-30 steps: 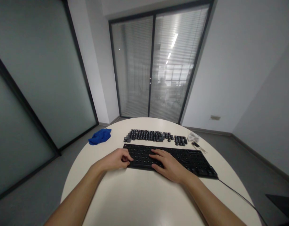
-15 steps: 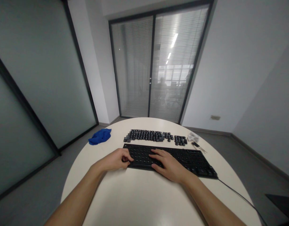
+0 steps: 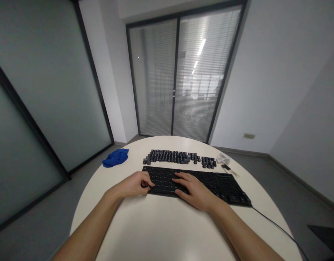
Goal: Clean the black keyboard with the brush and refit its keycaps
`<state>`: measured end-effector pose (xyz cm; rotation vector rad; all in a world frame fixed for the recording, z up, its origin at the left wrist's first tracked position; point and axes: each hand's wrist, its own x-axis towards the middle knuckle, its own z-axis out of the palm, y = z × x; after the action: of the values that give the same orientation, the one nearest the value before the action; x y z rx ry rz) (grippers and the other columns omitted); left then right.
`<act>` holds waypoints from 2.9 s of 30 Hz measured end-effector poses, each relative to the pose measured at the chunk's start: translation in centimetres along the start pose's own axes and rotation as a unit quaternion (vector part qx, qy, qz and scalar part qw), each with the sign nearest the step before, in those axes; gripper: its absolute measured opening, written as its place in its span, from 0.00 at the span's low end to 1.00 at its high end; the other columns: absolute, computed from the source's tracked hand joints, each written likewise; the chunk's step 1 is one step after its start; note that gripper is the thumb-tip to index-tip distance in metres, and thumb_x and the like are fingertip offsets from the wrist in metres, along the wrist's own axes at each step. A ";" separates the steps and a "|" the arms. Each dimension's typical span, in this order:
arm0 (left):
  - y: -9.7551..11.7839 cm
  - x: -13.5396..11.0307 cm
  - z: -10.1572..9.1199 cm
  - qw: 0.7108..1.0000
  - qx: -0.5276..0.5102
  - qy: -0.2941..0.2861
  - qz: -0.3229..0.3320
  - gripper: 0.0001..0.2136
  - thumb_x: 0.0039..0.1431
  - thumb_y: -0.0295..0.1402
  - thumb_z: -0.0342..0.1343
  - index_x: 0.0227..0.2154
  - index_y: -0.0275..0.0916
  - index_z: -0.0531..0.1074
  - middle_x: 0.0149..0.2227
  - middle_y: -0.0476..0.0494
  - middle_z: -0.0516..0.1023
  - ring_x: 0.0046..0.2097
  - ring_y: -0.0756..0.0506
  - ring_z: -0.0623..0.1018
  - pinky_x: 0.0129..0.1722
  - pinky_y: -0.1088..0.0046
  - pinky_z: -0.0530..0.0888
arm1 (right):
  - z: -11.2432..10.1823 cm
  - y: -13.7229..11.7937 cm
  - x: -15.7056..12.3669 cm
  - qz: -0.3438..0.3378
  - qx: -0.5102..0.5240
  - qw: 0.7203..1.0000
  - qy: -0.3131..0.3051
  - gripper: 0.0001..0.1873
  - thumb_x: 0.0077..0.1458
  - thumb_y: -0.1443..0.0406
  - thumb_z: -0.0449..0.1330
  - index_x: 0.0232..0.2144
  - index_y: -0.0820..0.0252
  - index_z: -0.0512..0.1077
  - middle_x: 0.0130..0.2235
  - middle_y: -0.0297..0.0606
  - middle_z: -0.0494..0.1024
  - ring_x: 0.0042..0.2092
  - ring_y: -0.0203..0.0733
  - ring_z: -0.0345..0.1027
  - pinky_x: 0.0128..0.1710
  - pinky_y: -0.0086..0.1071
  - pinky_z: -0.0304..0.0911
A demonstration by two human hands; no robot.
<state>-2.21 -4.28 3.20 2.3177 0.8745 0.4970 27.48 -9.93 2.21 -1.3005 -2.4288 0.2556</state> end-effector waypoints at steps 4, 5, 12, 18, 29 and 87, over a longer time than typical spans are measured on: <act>0.2 0.0 0.0 1.000 0.009 0.000 -0.006 0.12 0.49 0.23 0.57 0.35 0.40 0.81 0.37 0.47 0.75 0.38 0.49 0.75 0.36 0.76 0.69 | -0.1 -0.1 0.0 0.000 0.002 1.000 0.000 0.25 0.63 0.52 0.54 0.59 0.53 0.68 0.64 0.43 0.64 0.65 0.51 0.56 0.65 0.48 0.51; 0.3 0.0 0.0 1.000 0.012 0.000 -0.003 0.12 0.50 0.23 0.57 0.35 0.40 0.81 0.37 0.46 0.75 0.38 0.48 0.75 0.36 0.75 0.69 | -0.1 -0.1 0.0 0.001 0.003 1.000 0.000 0.25 0.63 0.52 0.54 0.59 0.53 0.68 0.64 0.43 0.64 0.65 0.51 0.56 0.65 0.48 0.51; 0.8 0.0 0.1 1.000 0.025 0.003 0.001 0.13 0.49 0.22 0.57 0.35 0.42 0.81 0.38 0.47 0.77 0.39 0.48 0.75 0.39 0.75 0.70 | -0.1 -0.1 0.0 -0.004 0.011 1.000 0.006 0.25 0.63 0.53 0.55 0.59 0.53 0.68 0.64 0.44 0.65 0.65 0.52 0.56 0.64 0.50 0.52; 1.1 0.1 0.1 0.999 0.035 0.008 -0.011 0.13 0.48 0.23 0.56 0.35 0.41 0.81 0.37 0.47 0.78 0.38 0.48 0.76 0.38 0.75 0.70 | -0.1 -0.2 0.0 -0.002 0.005 1.000 0.006 0.25 0.63 0.53 0.55 0.59 0.53 0.69 0.64 0.43 0.65 0.65 0.51 0.57 0.64 0.49 0.52; 1.3 0.2 0.1 0.997 0.001 0.003 -0.079 0.11 0.48 0.27 0.56 0.35 0.38 0.77 0.32 0.48 0.79 0.33 0.48 0.76 0.33 0.76 0.70 | 0.2 0.2 0.0 -0.008 0.003 1.000 0.012 0.25 0.63 0.53 0.55 0.59 0.52 0.68 0.64 0.43 0.65 0.64 0.51 0.57 0.64 0.49 0.53; -4.0 1.4 0.1 0.960 0.133 0.241 -0.053 0.14 0.65 0.36 0.48 0.50 0.42 0.73 0.52 0.43 0.76 0.55 0.42 0.72 0.59 0.61 0.67 | -0.1 0.1 0.0 -0.007 0.020 1.000 0.007 0.25 0.63 0.52 0.54 0.59 0.52 0.68 0.64 0.43 0.64 0.65 0.53 0.56 0.65 0.51 0.51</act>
<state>-3.02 -0.94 0.64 2.4074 1.3578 0.9751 27.59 -9.92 2.25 -1.2634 -2.4079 0.2893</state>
